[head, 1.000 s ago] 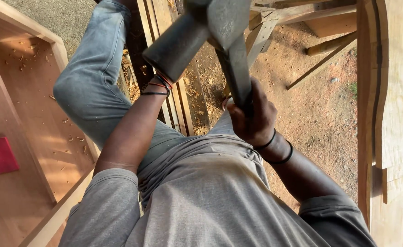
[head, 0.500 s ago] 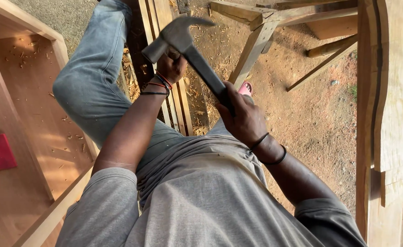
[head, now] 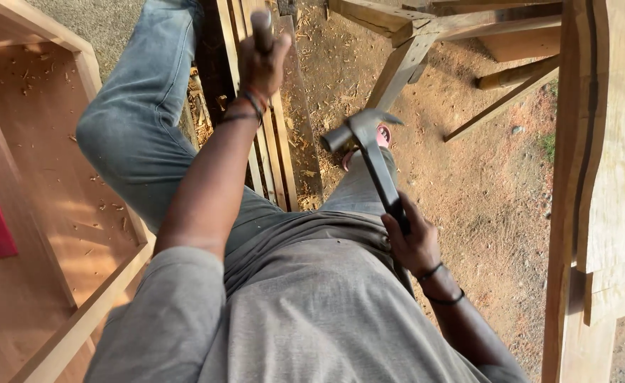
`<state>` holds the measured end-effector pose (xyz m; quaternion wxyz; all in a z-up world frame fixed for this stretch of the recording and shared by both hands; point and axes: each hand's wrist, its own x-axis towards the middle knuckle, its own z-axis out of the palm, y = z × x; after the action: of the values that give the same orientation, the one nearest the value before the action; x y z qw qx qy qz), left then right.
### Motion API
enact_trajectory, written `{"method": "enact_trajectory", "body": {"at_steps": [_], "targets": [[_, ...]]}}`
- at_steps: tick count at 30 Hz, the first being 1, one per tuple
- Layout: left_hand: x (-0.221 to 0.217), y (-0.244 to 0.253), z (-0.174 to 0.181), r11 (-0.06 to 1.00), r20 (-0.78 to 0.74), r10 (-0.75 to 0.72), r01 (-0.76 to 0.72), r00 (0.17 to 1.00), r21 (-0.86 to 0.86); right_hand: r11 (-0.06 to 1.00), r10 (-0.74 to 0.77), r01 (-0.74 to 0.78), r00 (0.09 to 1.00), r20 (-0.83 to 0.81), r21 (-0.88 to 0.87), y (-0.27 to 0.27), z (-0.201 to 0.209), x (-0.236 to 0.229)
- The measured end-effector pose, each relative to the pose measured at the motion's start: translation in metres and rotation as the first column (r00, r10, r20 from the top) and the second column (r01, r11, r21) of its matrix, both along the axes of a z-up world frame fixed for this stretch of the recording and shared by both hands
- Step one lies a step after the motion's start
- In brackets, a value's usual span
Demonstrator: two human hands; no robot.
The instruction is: Using a hammer and chisel to shape and assemble a wooden furniture joint.
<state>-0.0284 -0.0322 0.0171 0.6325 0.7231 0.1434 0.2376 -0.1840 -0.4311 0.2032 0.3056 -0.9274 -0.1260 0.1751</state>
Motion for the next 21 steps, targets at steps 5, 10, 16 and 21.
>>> {"method": "enact_trajectory", "body": {"at_steps": [5, 10, 16, 21], "targets": [[0.037, 0.019, -0.024, 0.99, 0.026, 0.131, -0.13, 0.991, -0.057, 0.993, -0.051, 0.048, 0.998, -0.024, -0.11, -0.052, -0.038, -0.033], [-0.009, 0.013, 0.021, 0.92, 0.13, 0.073, -0.016, 0.989, -0.391, 0.981, -0.08, 0.058, 0.991, -0.109, -0.186, -0.054, -0.046, -0.043], [-0.025, 0.006, 0.056, 0.905, 0.144, -0.076, 0.128, 0.987, -0.405, 0.988, -0.09, 0.066, 0.981, -0.174, -0.14, -0.04, -0.042, -0.028], [-0.025, 0.005, 0.063, 0.958, 0.356, -0.02, 0.119, 0.934, -0.259, 0.991, -0.061, 0.042, 0.987, -0.147, -0.131, -0.045, -0.052, -0.026]]}}
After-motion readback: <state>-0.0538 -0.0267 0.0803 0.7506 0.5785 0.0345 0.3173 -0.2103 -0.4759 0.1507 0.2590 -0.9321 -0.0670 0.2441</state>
